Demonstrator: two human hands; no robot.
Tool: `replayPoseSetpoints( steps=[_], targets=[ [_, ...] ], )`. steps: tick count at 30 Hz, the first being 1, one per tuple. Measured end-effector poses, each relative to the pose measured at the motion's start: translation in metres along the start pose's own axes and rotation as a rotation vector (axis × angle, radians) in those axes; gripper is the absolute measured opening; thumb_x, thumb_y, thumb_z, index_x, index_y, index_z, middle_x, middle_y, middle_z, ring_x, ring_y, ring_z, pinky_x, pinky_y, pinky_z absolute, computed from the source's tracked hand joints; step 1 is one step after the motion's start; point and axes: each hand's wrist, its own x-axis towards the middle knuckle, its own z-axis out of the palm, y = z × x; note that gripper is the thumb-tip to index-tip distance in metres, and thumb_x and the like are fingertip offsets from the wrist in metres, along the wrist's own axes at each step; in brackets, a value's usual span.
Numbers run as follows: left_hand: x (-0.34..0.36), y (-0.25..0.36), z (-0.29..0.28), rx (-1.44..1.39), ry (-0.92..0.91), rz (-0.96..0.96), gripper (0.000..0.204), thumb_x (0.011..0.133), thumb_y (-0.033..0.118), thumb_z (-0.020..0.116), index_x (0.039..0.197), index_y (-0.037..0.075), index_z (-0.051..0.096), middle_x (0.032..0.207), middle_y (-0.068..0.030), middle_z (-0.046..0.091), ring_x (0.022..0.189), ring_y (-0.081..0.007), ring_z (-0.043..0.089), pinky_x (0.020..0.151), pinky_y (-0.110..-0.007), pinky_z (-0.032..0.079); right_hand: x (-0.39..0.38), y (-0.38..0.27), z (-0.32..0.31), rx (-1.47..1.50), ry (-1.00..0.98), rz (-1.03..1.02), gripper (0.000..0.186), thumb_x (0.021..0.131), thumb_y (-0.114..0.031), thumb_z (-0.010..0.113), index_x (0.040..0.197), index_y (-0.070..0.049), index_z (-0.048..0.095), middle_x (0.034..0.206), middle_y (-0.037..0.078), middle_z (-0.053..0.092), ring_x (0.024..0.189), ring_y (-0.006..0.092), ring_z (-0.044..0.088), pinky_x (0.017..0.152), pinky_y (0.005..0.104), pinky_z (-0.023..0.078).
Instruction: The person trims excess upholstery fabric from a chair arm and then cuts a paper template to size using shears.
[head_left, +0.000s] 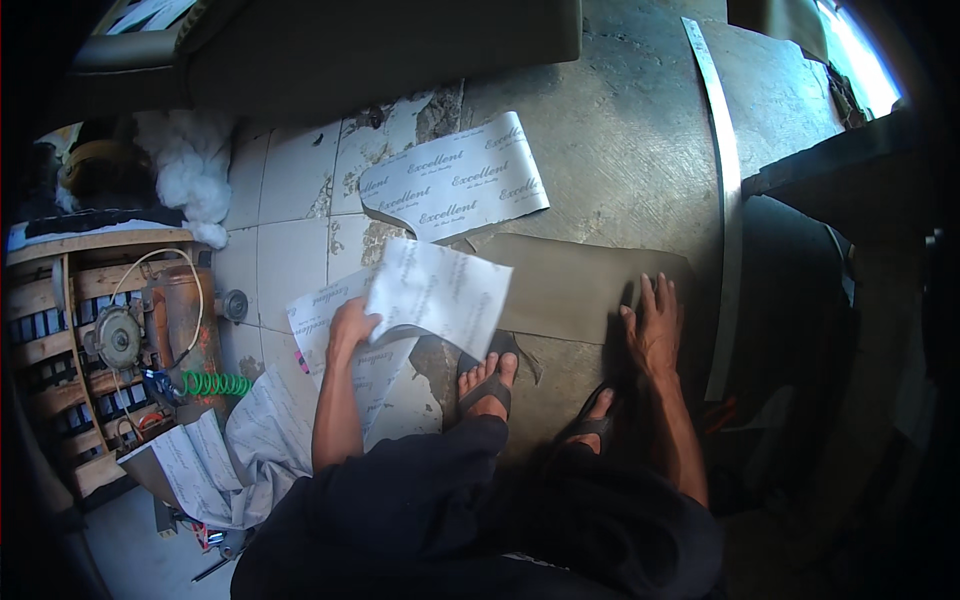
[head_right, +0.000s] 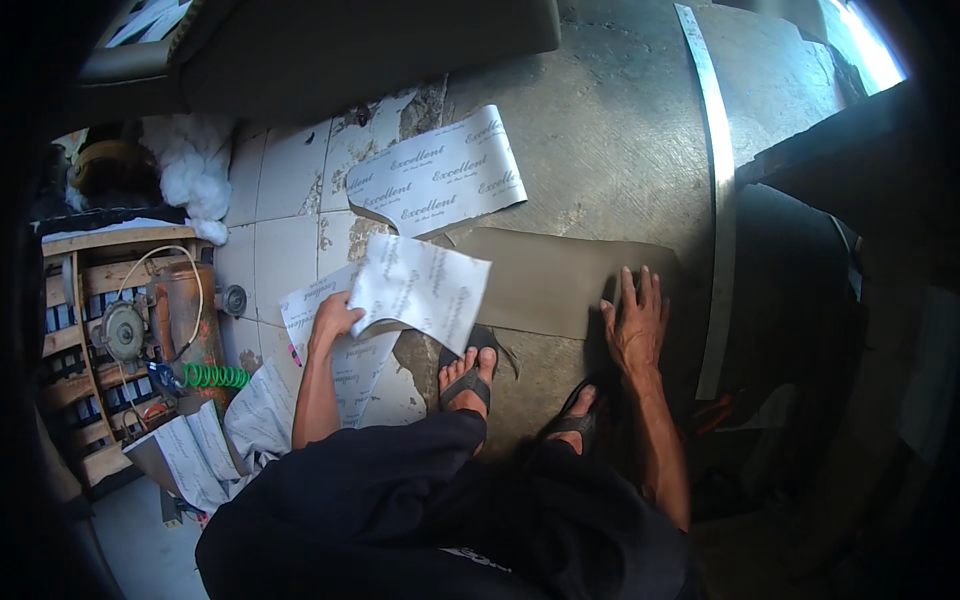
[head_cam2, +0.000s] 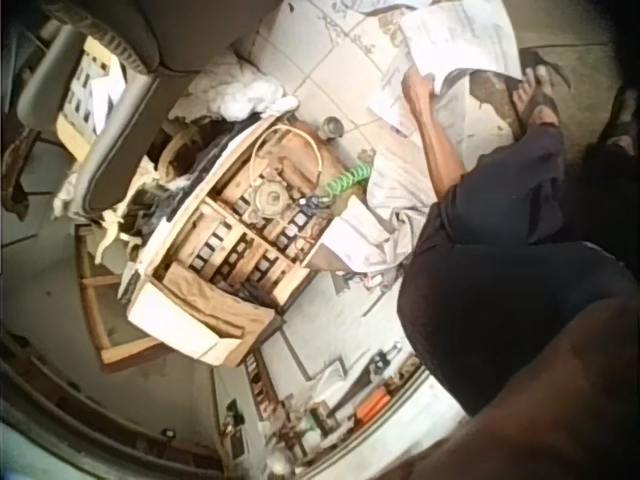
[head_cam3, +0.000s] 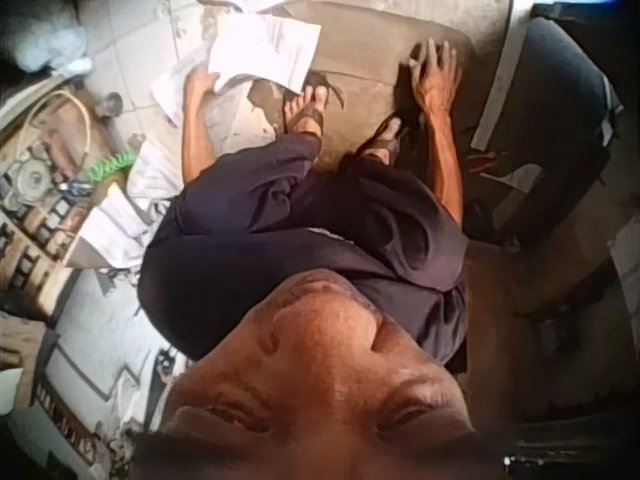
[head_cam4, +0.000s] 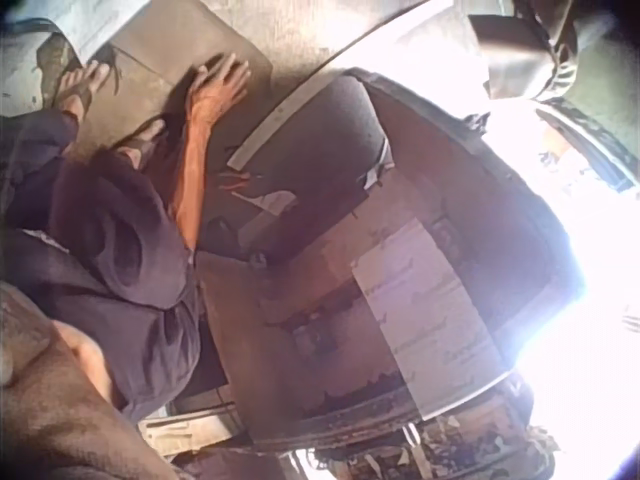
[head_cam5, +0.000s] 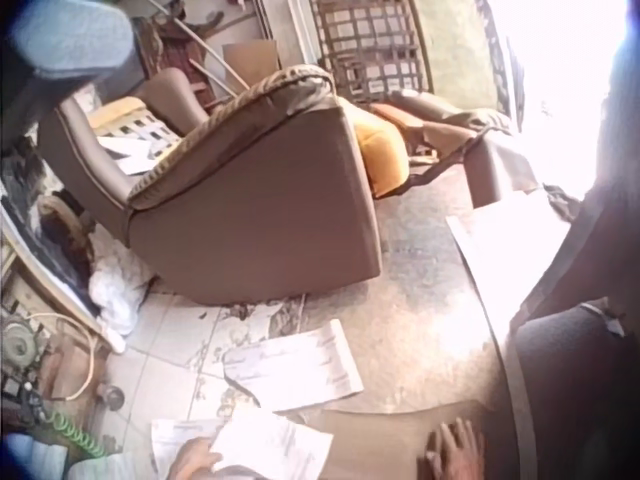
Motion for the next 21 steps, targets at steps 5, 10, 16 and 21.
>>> replayPoseSetpoints(
  steps=[5,10,16,21],
  targets=[
    [0.020,-0.052,0.010,-0.119,0.390,-0.101,0.084,0.082,0.033,0.078,0.151,0.003,0.039,0.149,-0.0289,0.044,0.134,-0.0426,0.048,0.113,-0.044,0.040,0.016,0.014,0.022,-0.251,-0.077,0.016,0.071,0.096,-0.053,0.055,0.157,-0.022,0.034,0.166,0.016,0.021,0.153,0.0389,0.016,0.117,0.0686,0.014],
    [0.033,-0.128,0.010,0.206,0.839,0.214,0.068,0.083,0.029,0.077,0.140,0.003,0.048,0.125,-0.0220,0.063,0.118,-0.0374,0.059,0.105,-0.045,0.044,0.020,0.005,0.033,-0.205,-0.077,-0.060,0.067,0.097,-0.051,0.056,0.156,-0.025,0.036,0.166,0.014,0.022,0.152,0.0394,0.018,0.116,0.0695,0.015],
    [0.025,-0.135,-0.033,0.130,0.272,0.011,0.019,0.090,0.021,0.067,0.101,0.008,0.060,0.089,-0.0194,0.070,0.091,-0.0383,0.069,0.081,-0.050,0.052,0.021,0.025,0.027,-0.241,-0.035,-0.042,0.067,0.097,-0.052,0.055,0.156,-0.025,0.037,0.165,0.013,0.023,0.152,0.0395,0.019,0.115,0.0703,0.017],
    [0.002,-0.189,-0.087,0.067,0.646,-0.788,0.035,0.093,0.019,0.056,0.123,0.001,0.057,0.118,-0.0239,0.067,0.110,-0.0425,0.065,0.095,-0.051,0.052,0.020,0.026,0.015,-0.243,-0.066,-0.030,0.066,0.098,-0.054,0.053,0.155,-0.025,0.038,0.165,0.013,0.023,0.152,0.0388,0.019,0.116,0.0695,0.017]
  ],
)
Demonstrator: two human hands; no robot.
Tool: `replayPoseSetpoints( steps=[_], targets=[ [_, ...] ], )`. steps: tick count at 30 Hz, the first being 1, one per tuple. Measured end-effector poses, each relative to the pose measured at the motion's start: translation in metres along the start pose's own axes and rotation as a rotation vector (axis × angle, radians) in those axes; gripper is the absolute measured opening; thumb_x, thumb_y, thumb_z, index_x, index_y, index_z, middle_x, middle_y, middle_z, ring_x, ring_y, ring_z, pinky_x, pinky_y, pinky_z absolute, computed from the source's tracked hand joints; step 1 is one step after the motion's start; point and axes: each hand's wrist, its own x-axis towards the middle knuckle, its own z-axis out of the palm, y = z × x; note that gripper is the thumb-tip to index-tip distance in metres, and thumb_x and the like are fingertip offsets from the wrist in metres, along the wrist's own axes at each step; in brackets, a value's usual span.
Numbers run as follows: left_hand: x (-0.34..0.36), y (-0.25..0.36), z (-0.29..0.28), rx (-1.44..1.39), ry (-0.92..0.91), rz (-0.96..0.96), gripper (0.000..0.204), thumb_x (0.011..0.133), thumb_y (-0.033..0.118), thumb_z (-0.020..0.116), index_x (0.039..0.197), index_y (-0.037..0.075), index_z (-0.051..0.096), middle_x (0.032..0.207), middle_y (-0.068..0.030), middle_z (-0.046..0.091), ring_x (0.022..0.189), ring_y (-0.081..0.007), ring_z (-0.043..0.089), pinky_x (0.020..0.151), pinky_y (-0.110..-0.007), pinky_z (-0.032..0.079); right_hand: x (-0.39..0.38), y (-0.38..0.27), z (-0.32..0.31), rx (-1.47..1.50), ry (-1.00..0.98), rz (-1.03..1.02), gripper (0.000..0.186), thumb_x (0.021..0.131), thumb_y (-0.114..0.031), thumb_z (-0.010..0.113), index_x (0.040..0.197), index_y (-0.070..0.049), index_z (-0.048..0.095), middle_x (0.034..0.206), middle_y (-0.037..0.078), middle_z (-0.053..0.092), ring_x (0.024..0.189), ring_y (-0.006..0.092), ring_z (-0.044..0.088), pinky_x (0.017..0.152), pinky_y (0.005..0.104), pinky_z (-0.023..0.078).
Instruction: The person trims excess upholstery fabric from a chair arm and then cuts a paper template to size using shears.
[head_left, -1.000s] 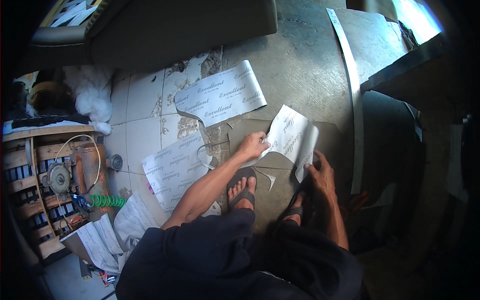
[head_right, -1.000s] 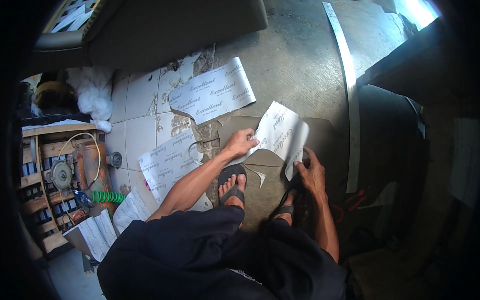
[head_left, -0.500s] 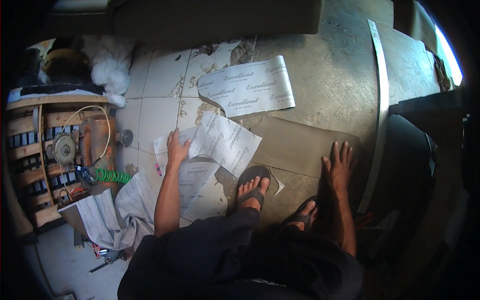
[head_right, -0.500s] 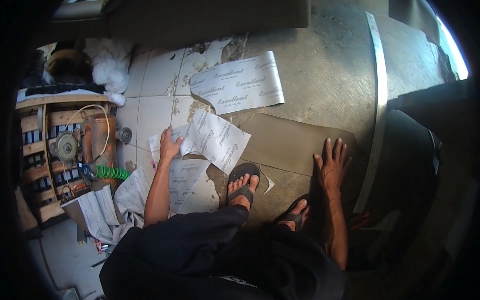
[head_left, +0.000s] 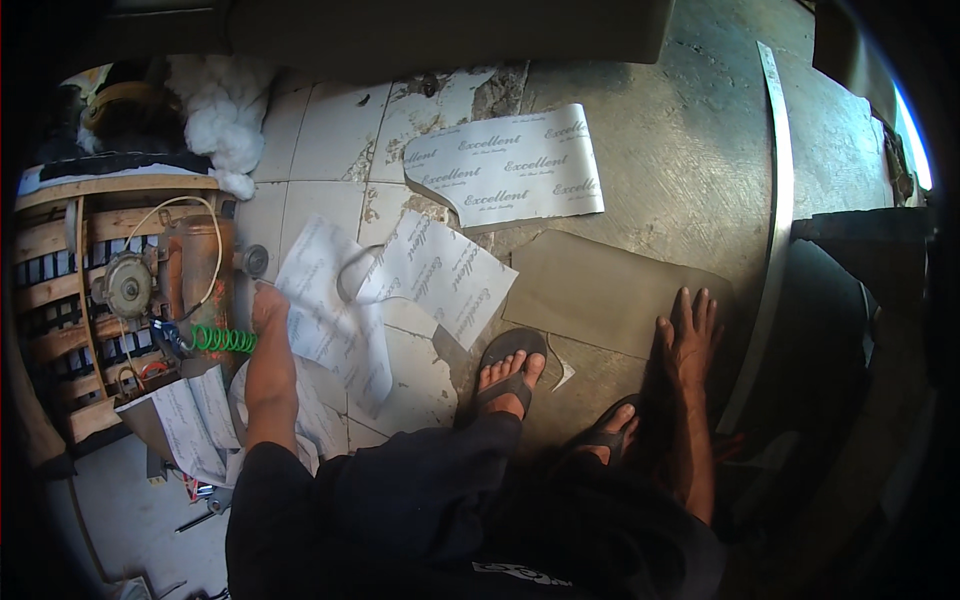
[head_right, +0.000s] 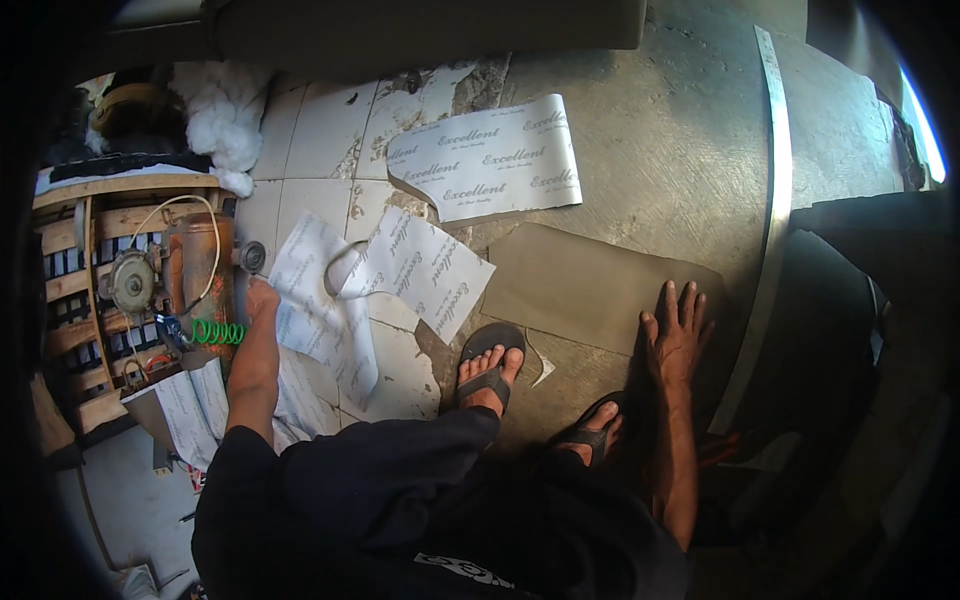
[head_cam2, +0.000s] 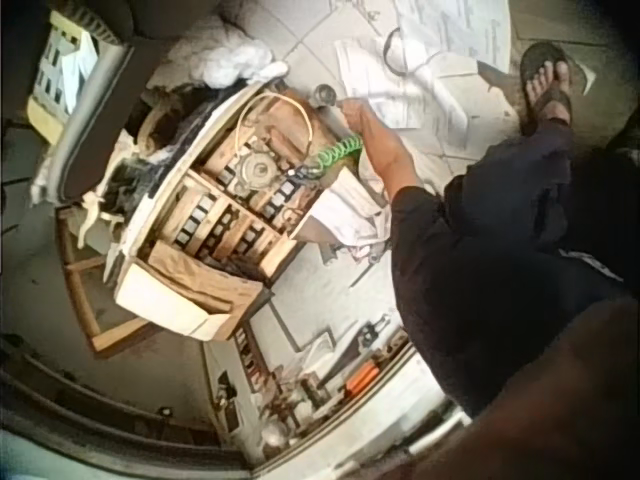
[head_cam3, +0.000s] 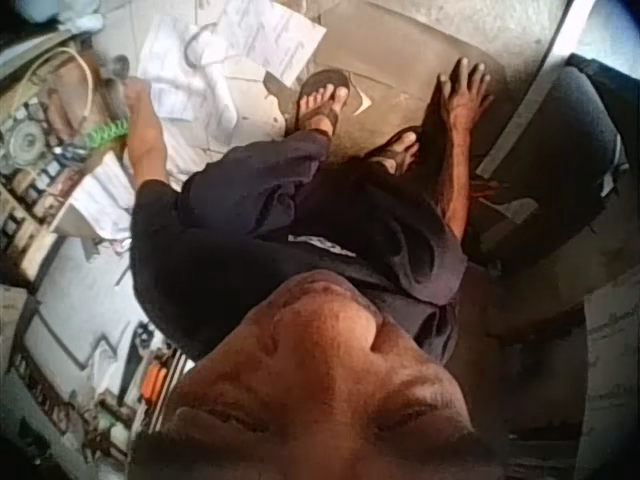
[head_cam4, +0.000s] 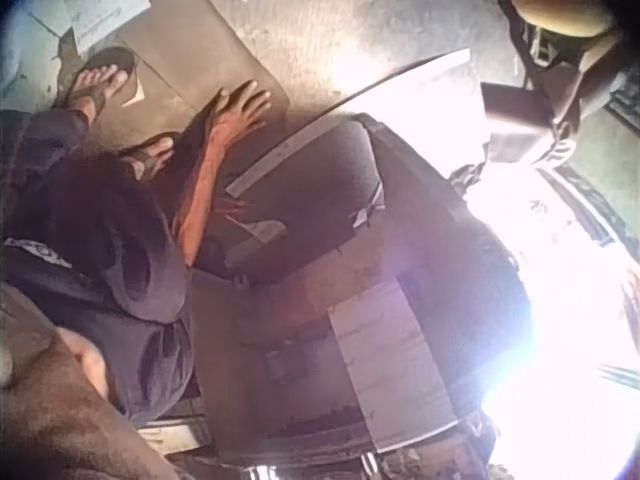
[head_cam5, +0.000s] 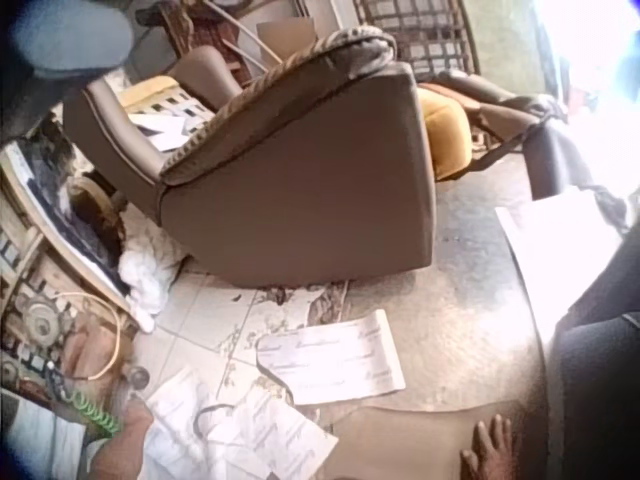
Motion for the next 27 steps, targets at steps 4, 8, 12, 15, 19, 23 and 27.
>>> replayPoseSetpoints(
  steps=[4,8,12,15,19,23,27],
  targets=[
    [-0.014,0.065,-0.008,-0.098,0.106,0.333,0.046,0.089,0.022,0.063,0.127,-0.001,0.055,0.123,-0.0268,0.063,0.117,-0.0436,0.060,0.095,-0.051,0.051,0.001,-0.004,0.001,-0.009,-0.014,0.049,0.066,0.098,-0.054,0.052,0.155,-0.025,0.038,0.166,0.013,0.023,0.152,0.0379,0.019,0.117,0.0680,0.015],
    [-0.077,0.176,0.025,-0.524,-0.169,0.541,0.045,0.090,0.041,0.065,0.113,0.003,0.069,0.107,-0.0217,0.072,0.106,-0.0399,0.067,0.094,-0.043,0.051,0.002,-0.013,0.001,0.009,-0.045,0.035,0.066,0.098,-0.051,0.054,0.155,-0.024,0.037,0.166,0.013,0.023,0.152,0.0381,0.019,0.118,0.0676,0.015],
    [-0.142,0.287,0.029,-0.446,-0.076,0.351,0.058,0.087,0.046,0.072,0.112,-0.006,0.067,0.117,-0.0298,0.067,0.108,-0.0418,0.067,0.097,-0.044,0.052,0.000,-0.015,-0.007,0.042,-0.055,0.050,0.067,0.097,-0.047,0.058,0.155,-0.023,0.038,0.166,0.013,0.023,0.153,0.0380,0.019,0.118,0.0672,0.016],
    [-0.149,0.316,0.030,-0.530,-0.047,0.297,0.051,0.085,0.038,0.075,0.112,-0.004,0.067,0.113,-0.0277,0.069,0.108,-0.0408,0.067,0.096,-0.045,0.052,0.000,-0.012,-0.005,0.048,-0.042,0.061,0.066,0.097,-0.047,0.058,0.155,-0.023,0.038,0.166,0.013,0.023,0.152,0.0380,0.019,0.118,0.0676,0.016],
    [-0.128,0.312,0.019,-0.666,-0.055,0.477,0.031,0.088,0.024,0.070,0.108,0.000,0.066,0.103,-0.0224,0.072,0.099,-0.0393,0.069,0.088,-0.046,0.054,0.004,-0.025,-0.011,0.139,-0.043,0.060,0.067,0.095,-0.042,0.063,0.154,-0.021,0.040,0.165,0.015,0.023,0.152,0.0380,0.019,0.117,0.0680,0.017],
    [-0.242,0.298,-0.046,-1.135,-0.232,0.870,0.023,0.092,0.015,0.069,0.109,0.000,0.061,0.095,-0.0162,0.073,0.083,-0.0252,0.071,0.074,-0.036,0.055,0.002,-0.041,-0.038,0.453,-0.018,0.035,0.074,0.093,-0.035,0.069,0.154,-0.009,0.035,0.161,0.024,0.027,0.148,0.0406,0.029,0.116,0.0595,0.030],
    [-0.376,0.253,-0.109,-1.405,-0.889,1.222,0.036,0.091,0.005,0.072,0.121,0.002,0.053,0.098,-0.0086,0.068,0.084,-0.0127,0.066,0.071,-0.028,0.056,0.011,-0.130,-0.112,1.539,-0.220,-0.104,0.085,0.094,-0.034,0.071,0.159,-0.005,0.022,0.160,0.020,0.033,0.144,0.0353,0.039,0.114,0.0469,0.040]
  ],
)
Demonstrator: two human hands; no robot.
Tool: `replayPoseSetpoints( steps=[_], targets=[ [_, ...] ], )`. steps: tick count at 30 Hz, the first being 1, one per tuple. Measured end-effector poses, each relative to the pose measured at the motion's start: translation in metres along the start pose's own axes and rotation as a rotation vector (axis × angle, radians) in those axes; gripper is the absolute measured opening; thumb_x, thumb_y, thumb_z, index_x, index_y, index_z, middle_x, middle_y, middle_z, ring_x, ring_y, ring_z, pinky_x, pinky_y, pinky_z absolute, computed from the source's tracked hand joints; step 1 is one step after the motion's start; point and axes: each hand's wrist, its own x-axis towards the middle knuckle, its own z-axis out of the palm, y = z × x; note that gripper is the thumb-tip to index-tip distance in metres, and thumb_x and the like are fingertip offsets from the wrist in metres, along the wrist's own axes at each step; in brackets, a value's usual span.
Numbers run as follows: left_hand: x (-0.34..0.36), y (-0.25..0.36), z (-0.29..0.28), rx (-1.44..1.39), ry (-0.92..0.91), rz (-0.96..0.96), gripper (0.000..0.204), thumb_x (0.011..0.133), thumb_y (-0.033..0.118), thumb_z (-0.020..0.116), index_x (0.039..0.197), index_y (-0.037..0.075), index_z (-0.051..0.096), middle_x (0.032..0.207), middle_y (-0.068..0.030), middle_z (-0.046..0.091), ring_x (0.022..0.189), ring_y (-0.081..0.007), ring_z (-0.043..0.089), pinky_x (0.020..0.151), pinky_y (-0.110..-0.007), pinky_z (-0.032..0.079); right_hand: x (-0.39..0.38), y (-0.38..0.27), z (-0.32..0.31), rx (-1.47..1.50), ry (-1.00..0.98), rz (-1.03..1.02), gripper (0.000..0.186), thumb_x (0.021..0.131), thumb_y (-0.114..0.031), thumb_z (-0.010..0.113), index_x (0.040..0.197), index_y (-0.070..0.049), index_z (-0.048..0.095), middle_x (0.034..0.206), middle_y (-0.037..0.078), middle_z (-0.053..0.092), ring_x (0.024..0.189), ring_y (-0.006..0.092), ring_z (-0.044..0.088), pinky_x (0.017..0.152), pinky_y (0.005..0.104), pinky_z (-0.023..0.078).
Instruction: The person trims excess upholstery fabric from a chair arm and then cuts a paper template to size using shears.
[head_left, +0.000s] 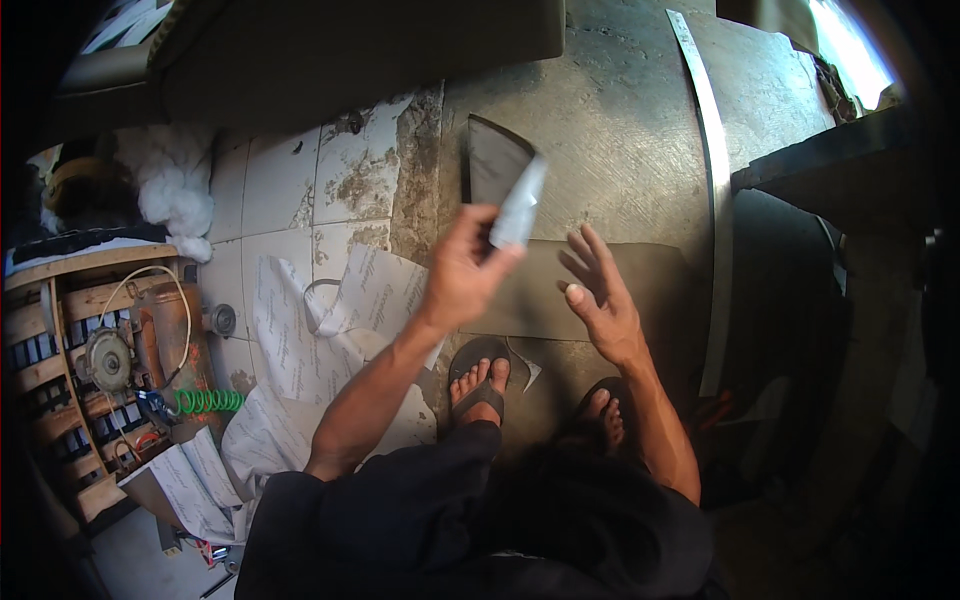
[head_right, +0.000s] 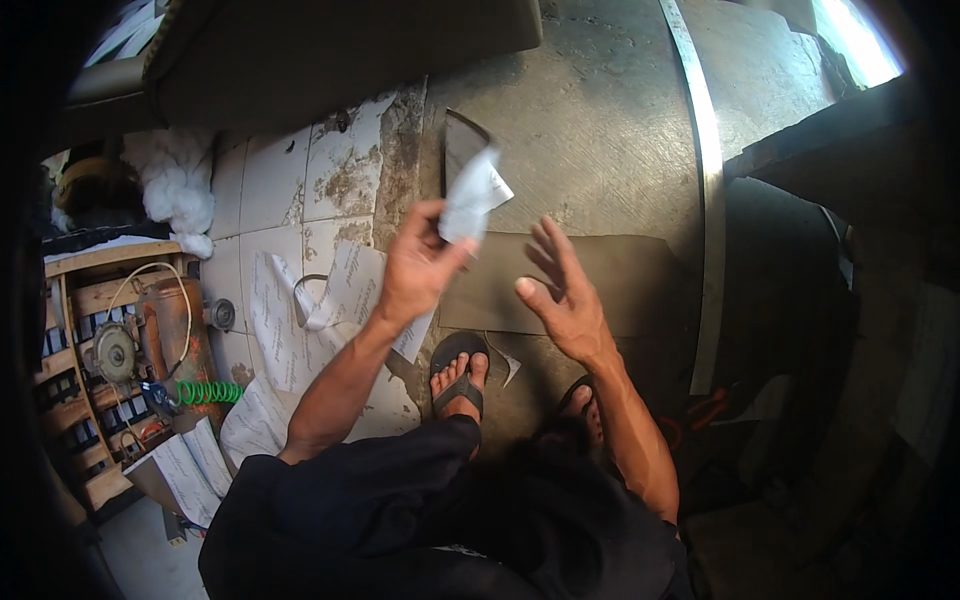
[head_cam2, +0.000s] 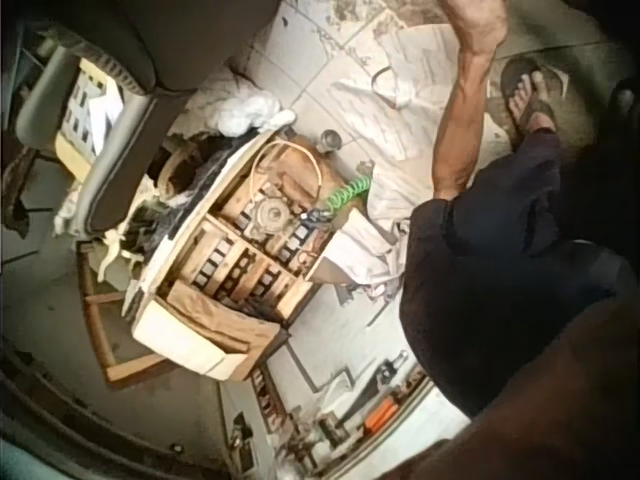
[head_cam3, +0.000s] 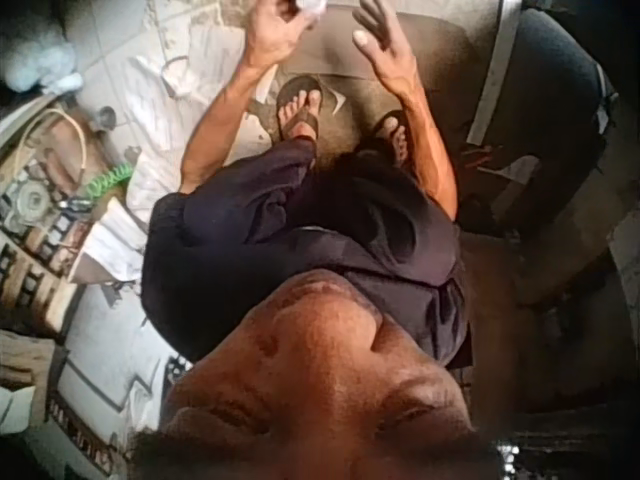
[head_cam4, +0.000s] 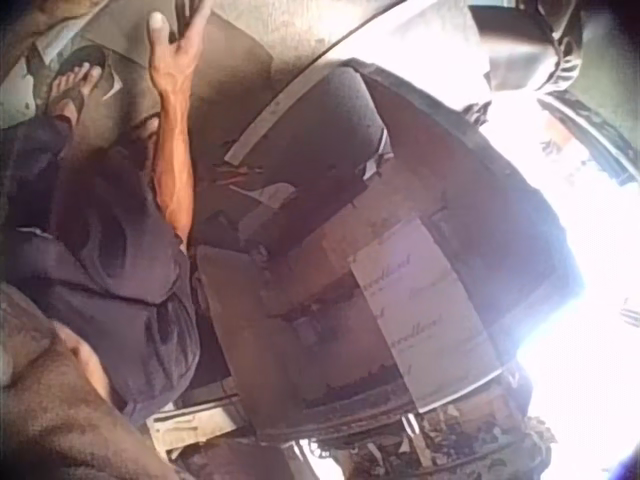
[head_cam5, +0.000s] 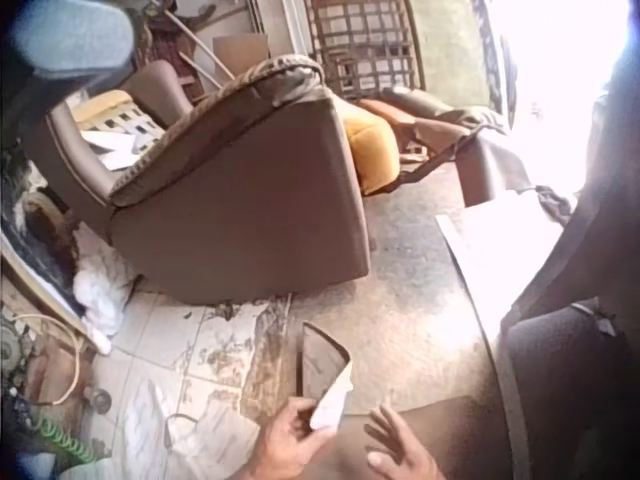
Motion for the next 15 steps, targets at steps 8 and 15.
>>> replayPoseSetpoints(
  steps=[8,15],
  targets=[
    [-0.033,0.028,0.004,-0.447,-0.571,-0.300,0.037,0.087,-0.013,0.068,0.119,-0.001,0.054,0.106,-0.0097,0.064,0.092,-0.0150,0.068,0.077,-0.029,0.059,-0.031,-0.018,0.013,-0.187,0.100,-0.103,0.025,0.103,-0.023,0.060,0.114,-0.002,0.069,0.087,0.001,0.070,0.082,0.0077,0.057,0.073,0.0283,0.048],
    [-0.040,0.048,-0.163,-0.519,0.371,-0.046,0.041,0.093,0.004,0.056,0.134,0.004,0.053,0.124,-0.0113,0.064,0.114,-0.0249,0.062,0.099,-0.041,0.051,-0.069,-0.014,-0.108,0.155,0.557,-0.087,0.031,0.104,-0.023,0.057,0.122,0.001,0.063,0.115,0.009,0.068,0.101,0.0141,0.065,0.090,0.0278,0.048]
  ],
)
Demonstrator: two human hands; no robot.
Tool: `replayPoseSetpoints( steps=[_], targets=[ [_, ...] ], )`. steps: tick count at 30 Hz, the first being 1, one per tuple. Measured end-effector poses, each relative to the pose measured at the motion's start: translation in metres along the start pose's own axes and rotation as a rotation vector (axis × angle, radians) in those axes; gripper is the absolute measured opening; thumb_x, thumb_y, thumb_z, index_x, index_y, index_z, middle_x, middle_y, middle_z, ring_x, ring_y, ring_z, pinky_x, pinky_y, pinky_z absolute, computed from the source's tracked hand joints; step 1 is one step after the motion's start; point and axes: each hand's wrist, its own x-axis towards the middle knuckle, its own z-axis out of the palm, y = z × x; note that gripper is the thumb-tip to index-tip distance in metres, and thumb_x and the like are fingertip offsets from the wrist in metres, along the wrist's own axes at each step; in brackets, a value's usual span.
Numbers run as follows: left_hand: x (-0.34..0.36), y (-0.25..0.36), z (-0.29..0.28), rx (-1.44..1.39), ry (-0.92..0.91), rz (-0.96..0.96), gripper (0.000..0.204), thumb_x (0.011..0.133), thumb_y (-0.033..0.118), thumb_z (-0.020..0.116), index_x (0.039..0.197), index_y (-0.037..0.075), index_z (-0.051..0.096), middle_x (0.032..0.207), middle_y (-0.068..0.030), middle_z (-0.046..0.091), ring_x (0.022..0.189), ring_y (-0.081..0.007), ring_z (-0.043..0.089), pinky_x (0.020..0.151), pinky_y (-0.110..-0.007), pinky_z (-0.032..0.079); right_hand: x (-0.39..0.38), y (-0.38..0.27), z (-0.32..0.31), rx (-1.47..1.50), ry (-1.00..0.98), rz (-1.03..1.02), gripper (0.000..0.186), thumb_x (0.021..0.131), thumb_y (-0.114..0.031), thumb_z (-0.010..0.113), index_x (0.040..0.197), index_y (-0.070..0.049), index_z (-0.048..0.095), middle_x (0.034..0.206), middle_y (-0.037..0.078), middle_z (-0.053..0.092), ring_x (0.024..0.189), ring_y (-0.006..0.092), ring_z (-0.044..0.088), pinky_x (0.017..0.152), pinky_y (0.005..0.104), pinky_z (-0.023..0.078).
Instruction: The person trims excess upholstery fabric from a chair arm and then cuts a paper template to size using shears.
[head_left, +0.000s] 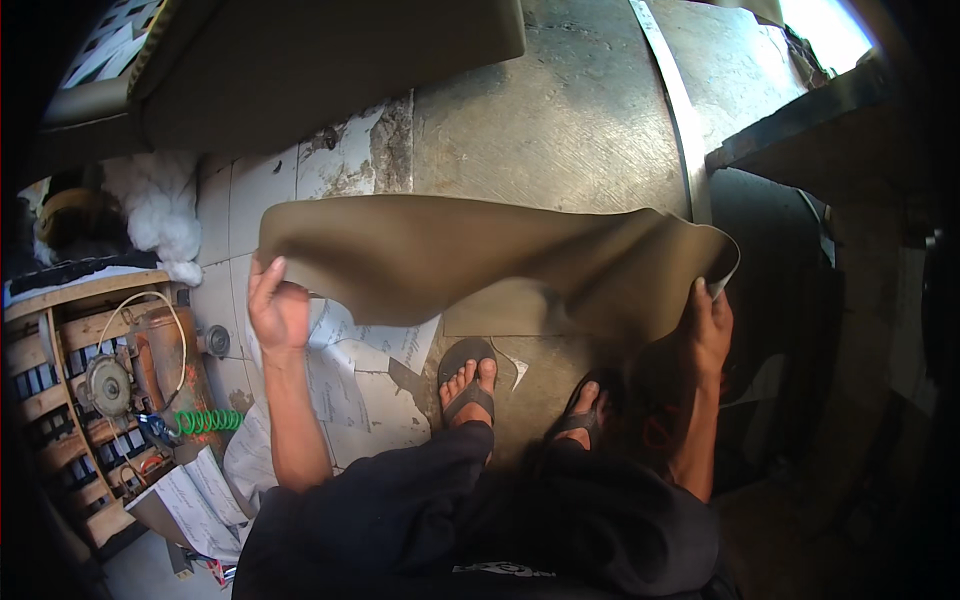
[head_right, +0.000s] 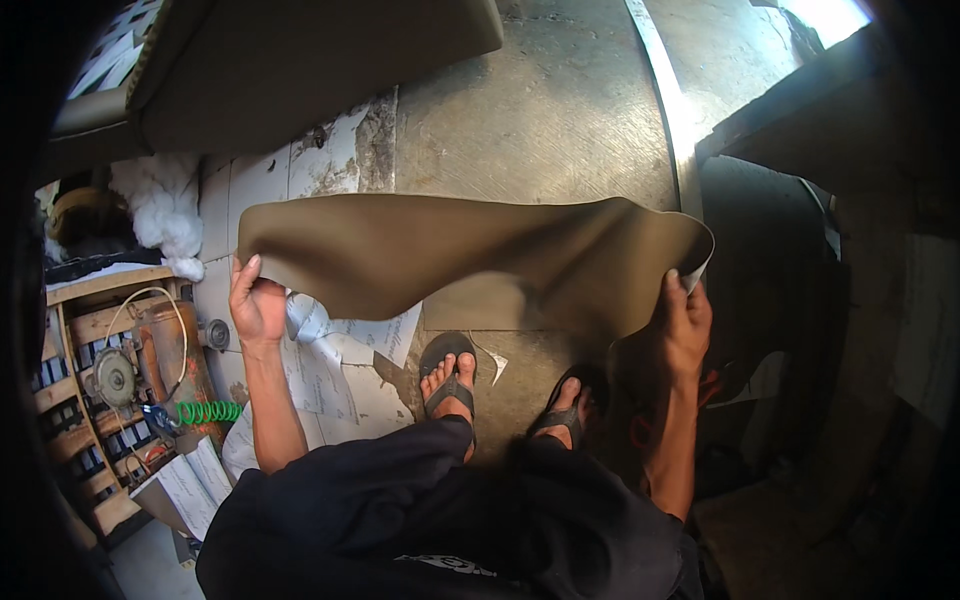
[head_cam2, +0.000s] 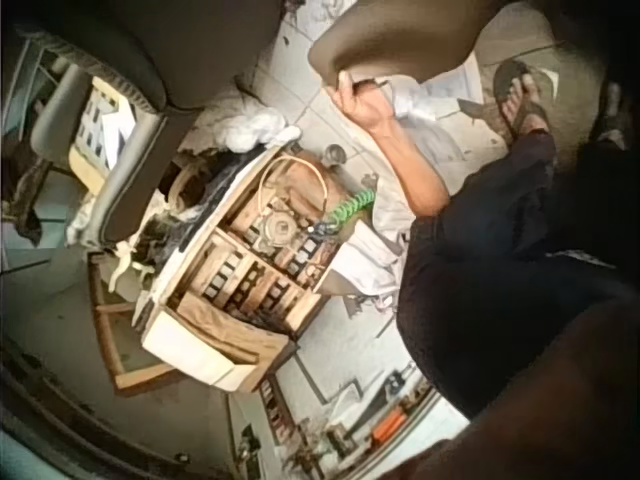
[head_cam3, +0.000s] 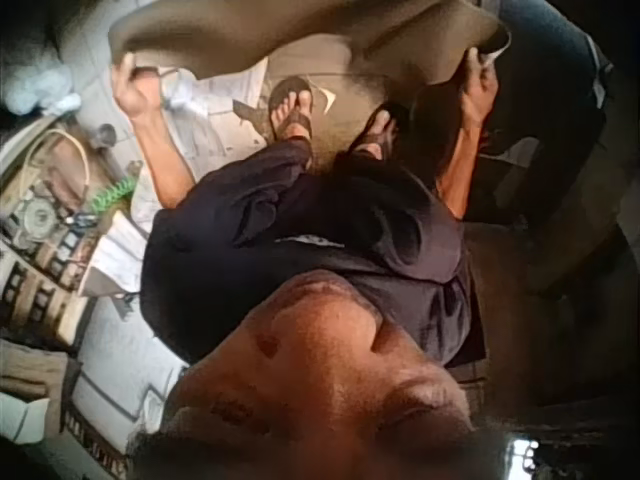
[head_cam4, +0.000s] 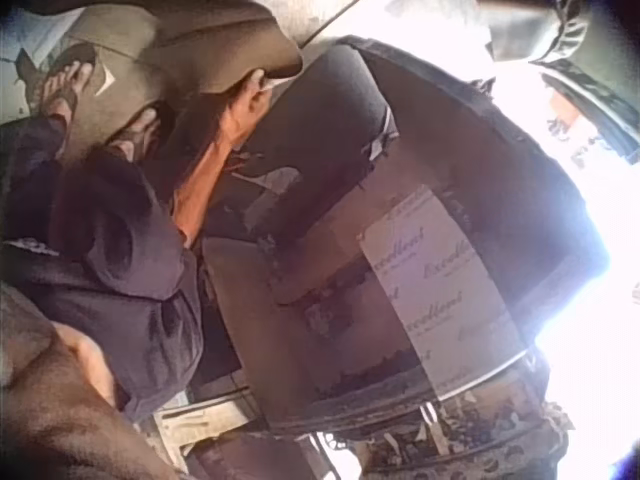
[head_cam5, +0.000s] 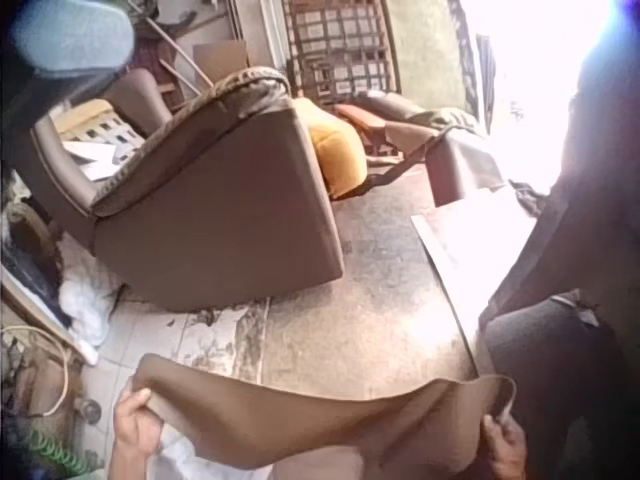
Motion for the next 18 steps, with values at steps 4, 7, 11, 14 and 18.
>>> replayPoseSetpoints(
  steps=[4,7,11,14,18],
  targets=[
    [0.030,-0.048,-0.135,0.175,0.146,-0.171,0.029,0.094,0.008,0.063,0.122,0.008,0.058,0.103,-0.0032,0.066,0.087,-0.0142,0.061,0.074,-0.031,0.050,0.044,0.064,-0.069,-0.584,0.185,0.010,0.047,0.101,-0.031,0.061,0.128,0.008,0.059,0.122,0.017,0.068,0.108,0.0265,0.066,0.096,0.0352,0.047],
    [0.044,-0.108,-0.190,0.316,0.319,-0.304,0.023,0.094,0.009,0.065,0.116,0.010,0.061,0.092,0.0002,0.062,0.078,-0.0117,0.057,0.067,-0.028,0.047,0.059,0.105,-0.085,-0.786,0.179,0.094,0.054,0.097,-0.033,0.065,0.127,0.011,0.059,0.119,0.025,0.068,0.110,0.0323,0.066,0.097,0.0383,0.047],
    [0.054,-0.136,-0.219,0.438,0.397,-0.529,0.020,0.095,0.014,0.066,0.114,0.010,0.061,0.089,0.0005,0.060,0.076,-0.0125,0.056,0.067,-0.029,0.048,0.064,0.121,-0.077,-0.981,0.294,-0.005,0.054,0.091,-0.037,0.069,0.119,0.008,0.064,0.110,0.031,0.069,0.106,0.0371,0.068,0.094,0.0425,0.049],
    [0.054,-0.131,-0.236,0.479,0.394,-0.544,0.024,0.095,0.016,0.066,0.118,0.010,0.060,0.094,-0.0021,0.063,0.079,-0.0148,0.058,0.071,-0.030,0.050,0.063,0.111,-0.064,-1.020,0.265,0.037,0.050,0.088,-0.039,0.070,0.116,0.003,0.067,0.103,0.027,0.070,0.099,0.0367,0.069,0.088,0.0444,0.051],
    [0.048,-0.125,-0.219,0.402,0.460,-0.543,0.024,0.096,0.014,0.065,0.120,0.010,0.059,0.104,-0.0033,0.066,0.089,-0.0178,0.061,0.076,-0.033,0.050,0.063,0.103,-0.063,-0.968,0.277,0.117,0.047,0.087,-0.038,0.070,0.113,0.001,0.068,0.097,0.024,0.071,0.092,0.0355,0.070,0.082,0.0424,0.053]
  ],
)
